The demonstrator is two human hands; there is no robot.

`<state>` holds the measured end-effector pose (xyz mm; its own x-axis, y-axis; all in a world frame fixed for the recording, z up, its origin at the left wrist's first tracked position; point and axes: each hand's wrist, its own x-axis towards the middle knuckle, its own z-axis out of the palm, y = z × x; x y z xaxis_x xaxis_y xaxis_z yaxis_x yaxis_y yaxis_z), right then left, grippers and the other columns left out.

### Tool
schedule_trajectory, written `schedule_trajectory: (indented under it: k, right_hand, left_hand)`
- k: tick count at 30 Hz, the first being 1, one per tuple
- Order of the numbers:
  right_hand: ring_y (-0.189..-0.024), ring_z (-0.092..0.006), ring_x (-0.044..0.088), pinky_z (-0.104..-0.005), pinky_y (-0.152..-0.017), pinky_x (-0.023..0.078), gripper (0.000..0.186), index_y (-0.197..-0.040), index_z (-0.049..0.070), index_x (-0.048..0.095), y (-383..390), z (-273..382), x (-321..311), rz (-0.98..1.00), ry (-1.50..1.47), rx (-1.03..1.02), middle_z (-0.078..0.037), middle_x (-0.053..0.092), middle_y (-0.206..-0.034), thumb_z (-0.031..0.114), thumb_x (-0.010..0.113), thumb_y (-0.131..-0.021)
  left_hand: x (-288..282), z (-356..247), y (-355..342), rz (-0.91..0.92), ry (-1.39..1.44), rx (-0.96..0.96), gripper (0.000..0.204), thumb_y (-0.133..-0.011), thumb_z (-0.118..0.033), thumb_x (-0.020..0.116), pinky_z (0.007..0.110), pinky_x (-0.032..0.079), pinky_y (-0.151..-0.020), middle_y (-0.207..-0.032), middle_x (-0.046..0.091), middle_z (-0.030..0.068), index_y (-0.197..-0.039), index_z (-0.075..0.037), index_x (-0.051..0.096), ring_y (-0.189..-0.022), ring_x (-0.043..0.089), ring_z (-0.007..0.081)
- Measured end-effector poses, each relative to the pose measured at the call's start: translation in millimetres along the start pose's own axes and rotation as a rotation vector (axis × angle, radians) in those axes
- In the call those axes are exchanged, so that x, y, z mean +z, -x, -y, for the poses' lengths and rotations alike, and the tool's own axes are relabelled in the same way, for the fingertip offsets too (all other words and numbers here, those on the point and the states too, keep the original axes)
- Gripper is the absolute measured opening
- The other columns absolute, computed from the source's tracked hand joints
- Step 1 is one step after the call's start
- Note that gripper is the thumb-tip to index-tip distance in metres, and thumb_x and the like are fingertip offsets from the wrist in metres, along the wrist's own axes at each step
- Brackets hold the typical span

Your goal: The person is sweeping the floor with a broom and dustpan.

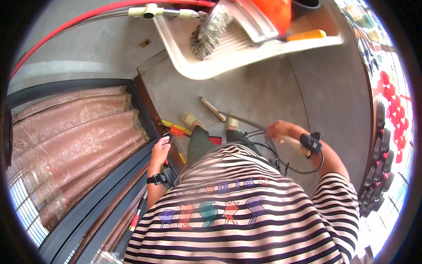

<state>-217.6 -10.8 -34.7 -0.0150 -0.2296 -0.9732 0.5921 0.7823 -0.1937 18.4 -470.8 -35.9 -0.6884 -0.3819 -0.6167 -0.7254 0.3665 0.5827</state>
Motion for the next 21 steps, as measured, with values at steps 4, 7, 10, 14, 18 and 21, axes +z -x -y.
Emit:
schedule_trajectory:
  k: [4,7,10,14,18,21]
  right_hand:
    - [-0.052,-0.0133,0.056,-0.0286,-0.039,0.044,0.006,-0.077,0.003,0.059,10,-11,-77,-0.042,-0.065,-0.079,-0.004,0.056,-0.063,0.009,0.059,-0.078]
    - [-0.054,-0.0143,0.059,-0.0294,-0.038,0.044,0.004,-0.071,0.004,0.059,13,-3,-114,-0.19,0.13,-0.217,-0.005,0.057,-0.062,0.006,0.058,-0.075]
    - [-0.042,-0.0165,0.054,-0.0304,-0.035,0.044,0.037,-0.106,-0.007,0.056,-12,4,-131,-0.254,0.292,-0.195,-0.008,0.055,-0.056,0.004,0.059,-0.071]
    - [-0.045,-0.0219,0.06,-0.0349,-0.04,0.049,0.028,-0.095,-0.003,0.06,-28,-6,-117,-0.523,0.588,-0.305,-0.014,0.058,-0.058,0.001,0.053,-0.069]
    - [-0.082,-0.0355,0.064,-0.0447,-0.073,0.052,0.029,-0.1,0.007,0.061,13,-20,-48,-0.76,0.536,-0.187,-0.022,0.064,-0.086,0.004,0.051,-0.074]
    - [-0.088,-0.0392,0.061,-0.0474,-0.076,0.05,0.036,-0.112,0.011,0.054,32,-84,0,-0.856,0.502,-0.206,-0.023,0.062,-0.088,0.008,0.051,-0.077]
  left_hand:
    - [7,-18,2,0.004,-0.04,0.03,0.037,-0.083,-0.012,0.055,0.033,0.047,-0.087,-0.114,0.061,0.0168,-0.119,-0.004,0.055,-0.099,0.062,0.0243]
    - [12,-21,-3,0.013,-0.049,0.052,0.038,-0.082,-0.012,0.055,0.032,0.047,-0.087,-0.115,0.061,0.0167,-0.119,-0.005,0.054,-0.098,0.062,0.0239]
    - [15,-31,-11,0.051,-0.074,0.074,0.039,-0.082,-0.013,0.055,0.032,0.047,-0.087,-0.116,0.06,0.0167,-0.12,-0.005,0.054,-0.097,0.062,0.0231]
    - [21,-58,-21,0.119,-0.105,0.088,0.038,-0.083,-0.01,0.054,0.032,0.045,-0.089,-0.116,0.06,0.0167,-0.121,-0.003,0.053,-0.101,0.061,0.022]
    - [20,-71,-29,0.166,-0.16,0.1,0.037,-0.083,-0.008,0.054,0.032,0.045,-0.091,-0.115,0.06,0.0165,-0.12,-0.002,0.054,-0.105,0.059,0.0219]
    - [18,-75,-40,0.205,-0.236,0.152,0.037,-0.083,-0.009,0.055,0.032,0.046,-0.09,-0.114,0.061,0.0167,-0.119,-0.002,0.054,-0.102,0.06,0.0221]
